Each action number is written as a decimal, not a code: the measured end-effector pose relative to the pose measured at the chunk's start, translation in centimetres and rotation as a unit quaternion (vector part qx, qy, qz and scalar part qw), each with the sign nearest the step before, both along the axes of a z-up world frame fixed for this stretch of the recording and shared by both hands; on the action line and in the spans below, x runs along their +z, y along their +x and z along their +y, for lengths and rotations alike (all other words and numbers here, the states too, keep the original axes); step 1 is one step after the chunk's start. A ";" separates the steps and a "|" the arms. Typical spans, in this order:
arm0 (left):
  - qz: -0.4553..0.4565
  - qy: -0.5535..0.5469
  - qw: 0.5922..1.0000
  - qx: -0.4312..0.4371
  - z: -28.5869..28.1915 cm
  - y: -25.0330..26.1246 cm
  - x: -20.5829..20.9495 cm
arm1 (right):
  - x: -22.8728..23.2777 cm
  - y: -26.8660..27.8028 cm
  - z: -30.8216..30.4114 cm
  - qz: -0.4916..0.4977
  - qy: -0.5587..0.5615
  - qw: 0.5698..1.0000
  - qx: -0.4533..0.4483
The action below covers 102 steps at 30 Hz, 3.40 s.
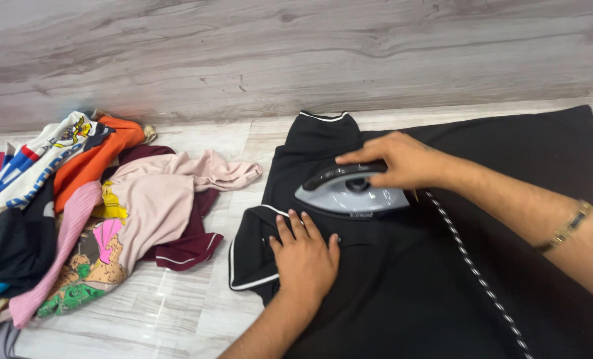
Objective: The person irons a black t-shirt on a table, smoothing the fabric and moving the iron across the surface. They then flip the shirt to iron the other side and proceed to iron a pink t-shirt with a graphic print.
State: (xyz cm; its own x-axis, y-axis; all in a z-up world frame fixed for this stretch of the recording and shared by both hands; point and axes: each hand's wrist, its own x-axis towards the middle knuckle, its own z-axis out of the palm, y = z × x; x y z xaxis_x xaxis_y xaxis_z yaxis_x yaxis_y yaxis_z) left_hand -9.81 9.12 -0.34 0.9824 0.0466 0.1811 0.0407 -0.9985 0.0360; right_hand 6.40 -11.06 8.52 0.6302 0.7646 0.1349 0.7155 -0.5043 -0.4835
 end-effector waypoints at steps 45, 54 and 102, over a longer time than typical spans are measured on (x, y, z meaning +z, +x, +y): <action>-0.135 0.058 0.988 -0.047 0.3 -0.2 0.4 | -0.9 8.2 10.5 -0.128 -0.003 0.980 -0.150; -0.132 -0.024 0.990 -0.032 3.3 0.7 2.3 | -1.8 -3.4 5.3 -0.035 0.058 0.982 -0.179; 0.006 -0.005 0.987 -0.158 -10.3 7.8 -3.6 | -1.3 -22.9 -24.7 -0.075 0.002 0.859 -0.507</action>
State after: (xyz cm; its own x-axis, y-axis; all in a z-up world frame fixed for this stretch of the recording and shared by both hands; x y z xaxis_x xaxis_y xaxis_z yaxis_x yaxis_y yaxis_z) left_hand -2.05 -1.19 -3.90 0.9500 -0.2617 0.1703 -0.2732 -0.9608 0.0476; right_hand -16.46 -35.73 7.19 0.9469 -0.1677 0.2742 -0.0361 -0.9032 -0.4277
